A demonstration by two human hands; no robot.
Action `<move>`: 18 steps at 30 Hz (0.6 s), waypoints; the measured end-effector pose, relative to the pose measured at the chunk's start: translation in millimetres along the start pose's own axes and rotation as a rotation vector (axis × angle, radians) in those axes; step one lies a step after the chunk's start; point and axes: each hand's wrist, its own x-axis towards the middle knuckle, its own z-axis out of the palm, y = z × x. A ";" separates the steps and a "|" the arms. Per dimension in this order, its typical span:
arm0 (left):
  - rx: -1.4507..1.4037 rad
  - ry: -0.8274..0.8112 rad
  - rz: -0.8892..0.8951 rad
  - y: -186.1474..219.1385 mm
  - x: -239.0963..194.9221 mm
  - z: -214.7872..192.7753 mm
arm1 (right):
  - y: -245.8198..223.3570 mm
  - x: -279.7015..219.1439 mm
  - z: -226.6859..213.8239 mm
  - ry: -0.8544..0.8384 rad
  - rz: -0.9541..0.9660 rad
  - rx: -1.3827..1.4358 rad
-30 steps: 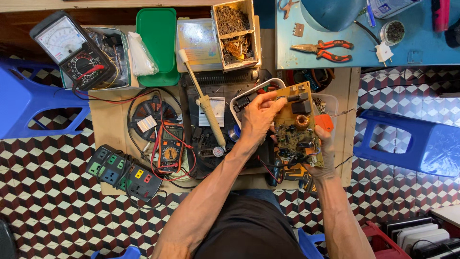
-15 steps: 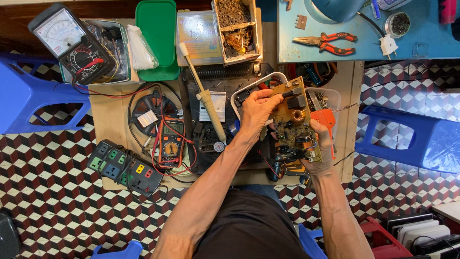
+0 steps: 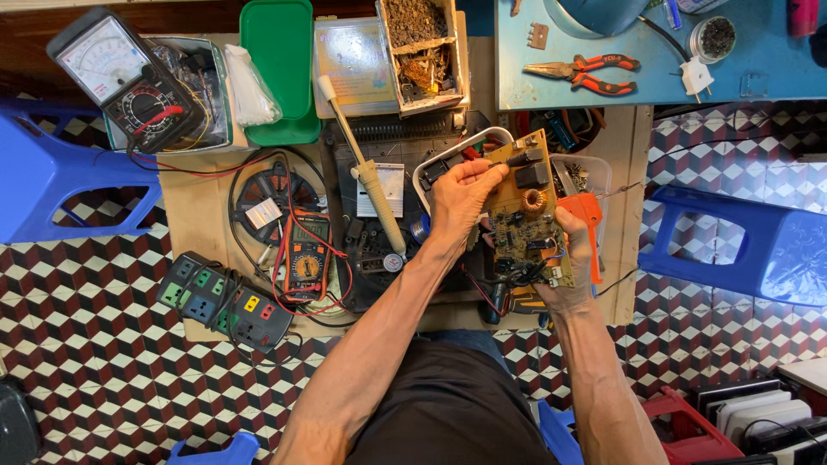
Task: The person uses a hot air rework station to heat and reflow solder joints on a green printed circuit board. They hold the board with one hand and direct hot air with the other, occasionally rotating the board to access different areas.
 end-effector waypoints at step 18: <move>-0.002 -0.011 -0.008 12.7 -6.3 -2.4 | -1.6 8.6 -4.5 0.014 0.031 -0.110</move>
